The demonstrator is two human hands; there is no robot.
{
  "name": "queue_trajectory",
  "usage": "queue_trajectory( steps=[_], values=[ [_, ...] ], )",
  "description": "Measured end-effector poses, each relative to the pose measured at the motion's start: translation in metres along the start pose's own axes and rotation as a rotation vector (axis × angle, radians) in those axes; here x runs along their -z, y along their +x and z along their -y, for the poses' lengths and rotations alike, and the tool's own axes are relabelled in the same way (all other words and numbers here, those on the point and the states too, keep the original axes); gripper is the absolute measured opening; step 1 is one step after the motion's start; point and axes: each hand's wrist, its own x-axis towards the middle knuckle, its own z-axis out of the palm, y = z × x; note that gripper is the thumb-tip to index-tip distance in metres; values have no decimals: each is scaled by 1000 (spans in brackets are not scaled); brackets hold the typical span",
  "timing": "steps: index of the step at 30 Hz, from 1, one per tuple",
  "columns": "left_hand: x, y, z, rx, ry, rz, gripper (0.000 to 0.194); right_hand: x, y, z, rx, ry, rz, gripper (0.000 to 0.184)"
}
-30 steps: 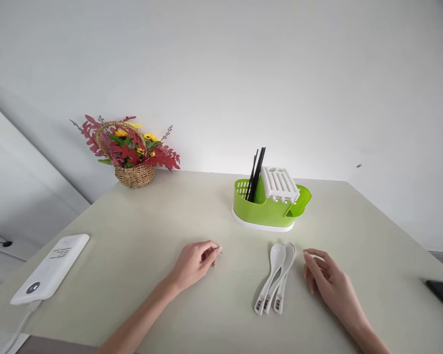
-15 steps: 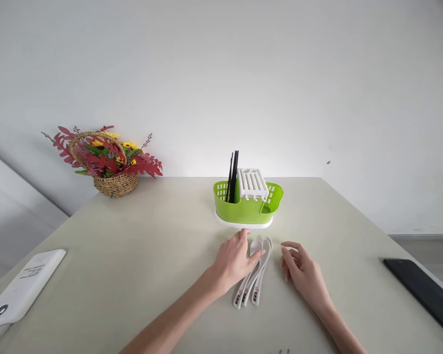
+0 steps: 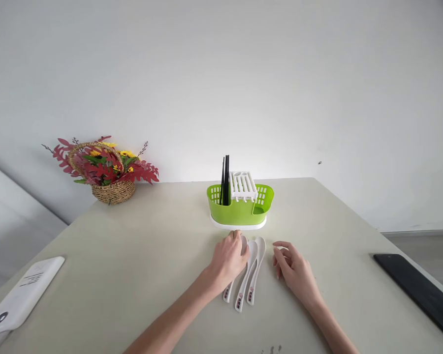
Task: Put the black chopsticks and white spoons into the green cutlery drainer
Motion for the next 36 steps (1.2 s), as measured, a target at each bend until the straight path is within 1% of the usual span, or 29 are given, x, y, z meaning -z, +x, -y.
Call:
queue_trajectory(
  steps=[3,6,9,12,14,16,19,22,24,26,27,29,31,33,36],
  values=[
    [1,0,6,-37,51,-47,25,0,0,1,10,-5,4,43],
    [0,-2,11,-43,116,-48,35,1,0,1,14,-16,5,42],
    [-1,-5,19,-54,163,-53,39,1,0,1,18,-34,11,41],
    [1,-8,28,-101,111,-120,42,1,-1,0,26,-42,13,39],
    [10,-9,32,-131,33,-185,43,1,-2,0,26,-43,12,39],
    [27,-8,30,-155,-72,-254,40,0,-2,-1,23,-51,9,40],
    [66,-6,18,-193,-219,-383,33,0,-1,-2,21,-63,14,42],
    [112,1,4,-226,-279,-593,29,0,0,-3,14,-68,20,44],
    [137,9,0,-268,-313,-752,27,0,0,-4,12,-66,25,44],
    [152,22,0,-302,-374,-883,28,0,0,-4,16,-61,35,45],
    [156,29,2,-310,-417,-932,29,0,1,-4,16,-58,40,46],
    [156,43,8,-306,-516,-996,32,0,1,-4,9,-47,47,46],
    [148,56,14,-296,-598,-1036,34,0,1,-5,4,-31,53,45],
    [135,64,20,-296,-641,-1073,34,1,1,-5,8,-21,61,44],
    [112,68,26,-297,-638,-1101,34,1,1,-6,16,-23,69,43]
  ],
)
